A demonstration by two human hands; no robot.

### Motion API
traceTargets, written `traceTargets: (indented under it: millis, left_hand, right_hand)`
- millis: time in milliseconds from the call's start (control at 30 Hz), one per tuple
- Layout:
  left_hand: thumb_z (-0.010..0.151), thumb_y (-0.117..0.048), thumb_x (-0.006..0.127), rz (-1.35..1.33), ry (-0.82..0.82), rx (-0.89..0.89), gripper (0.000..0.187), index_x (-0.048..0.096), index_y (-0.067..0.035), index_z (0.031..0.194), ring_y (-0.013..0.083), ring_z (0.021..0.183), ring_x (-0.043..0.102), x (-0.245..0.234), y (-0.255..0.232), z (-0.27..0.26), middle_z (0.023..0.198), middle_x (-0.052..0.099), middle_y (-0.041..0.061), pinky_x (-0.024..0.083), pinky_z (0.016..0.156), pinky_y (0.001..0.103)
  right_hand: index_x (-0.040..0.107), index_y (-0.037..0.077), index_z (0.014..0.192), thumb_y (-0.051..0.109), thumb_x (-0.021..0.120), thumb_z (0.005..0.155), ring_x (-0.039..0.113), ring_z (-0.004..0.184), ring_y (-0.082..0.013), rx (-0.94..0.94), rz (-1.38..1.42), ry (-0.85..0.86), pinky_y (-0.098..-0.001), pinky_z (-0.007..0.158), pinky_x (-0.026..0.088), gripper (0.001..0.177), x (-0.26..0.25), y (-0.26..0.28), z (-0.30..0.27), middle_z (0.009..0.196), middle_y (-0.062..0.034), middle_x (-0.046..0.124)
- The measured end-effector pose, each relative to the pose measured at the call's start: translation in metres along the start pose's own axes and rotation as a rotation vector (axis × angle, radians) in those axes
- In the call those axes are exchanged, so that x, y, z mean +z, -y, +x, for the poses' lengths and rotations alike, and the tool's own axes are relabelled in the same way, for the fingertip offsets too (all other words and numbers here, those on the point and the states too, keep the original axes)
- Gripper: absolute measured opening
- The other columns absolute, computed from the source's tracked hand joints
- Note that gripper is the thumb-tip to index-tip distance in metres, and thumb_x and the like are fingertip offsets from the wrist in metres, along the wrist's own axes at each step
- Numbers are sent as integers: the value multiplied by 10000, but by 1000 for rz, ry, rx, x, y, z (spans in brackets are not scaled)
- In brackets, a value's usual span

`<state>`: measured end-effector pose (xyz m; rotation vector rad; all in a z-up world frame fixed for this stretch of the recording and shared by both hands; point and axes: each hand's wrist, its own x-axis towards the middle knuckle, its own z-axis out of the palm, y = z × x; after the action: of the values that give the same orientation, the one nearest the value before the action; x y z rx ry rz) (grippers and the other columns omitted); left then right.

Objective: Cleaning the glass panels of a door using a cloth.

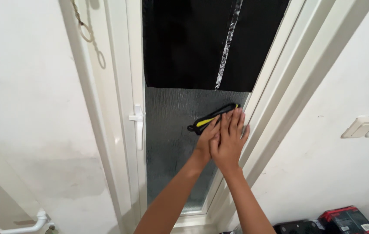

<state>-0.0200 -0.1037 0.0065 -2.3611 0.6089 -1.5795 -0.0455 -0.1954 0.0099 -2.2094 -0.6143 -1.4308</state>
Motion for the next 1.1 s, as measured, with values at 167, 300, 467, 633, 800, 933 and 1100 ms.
traceTargets:
  millis: [167,300,467,633,800,933,1100]
  left_hand:
    - [1002,-184,464,-435,-44,-11,671,301,-28,1634,252,1593,275,1,1,-25,1718,272,142,202,1306,426]
    - [1046,-196,506,-842,-197,-36,574,407,-13,1581,276,1555,372,-18,5,-38,1673,375,120,248,1304,451]
    - [1081,-211,459,-1109,-241,-246,473,569,25,1477,340,1556,409,-23,-6,-62,1617,493,114,290,1291,451]
    - [1044,-313,512,-1823,-119,-1384,423,636,62,1195,284,1134,641,20,-21,-77,1218,601,215,490,1012,371]
    - [981,-311,585,-2069,-31,-1566,341,639,-51,1196,227,1101,655,-81,14,-19,1217,667,135,494,989,343]
    - [1080,-257,626,-1892,-152,-769,309,694,33,1164,241,1005,598,-110,52,-23,1071,665,183,494,908,376]
    - [931,-115,640,-901,-378,-524,281,676,-58,1204,313,1252,586,-155,133,-43,1240,679,129,444,1103,432]
  right_hand:
    - [473,11,1533,225,523,895,220,1564,-446,17,4,31,-621,1198,165,675,-9,10,-19,1685,-244,249]
    - [521,102,1500,253,572,961,260,1527,-434,83,153,196,-540,1195,268,562,-29,13,-24,1697,-216,277]
    - [526,146,1501,263,591,988,276,1554,-375,243,557,301,-484,1225,272,530,-75,31,-19,1699,-162,299]
    - [342,96,1529,96,770,807,272,1497,-364,225,512,185,-466,1177,291,840,-87,47,-14,1665,-188,209]
    - [297,33,1534,55,726,873,478,1360,-259,313,744,-13,-372,1115,416,788,-84,65,-7,1513,-174,394]
    - [477,31,1399,72,671,942,630,1026,-184,426,798,-68,-313,881,532,498,-84,64,7,1209,-107,618]
    - [488,8,1331,46,672,987,584,1094,-180,246,639,-202,-314,954,496,392,-100,26,64,1197,-100,587]
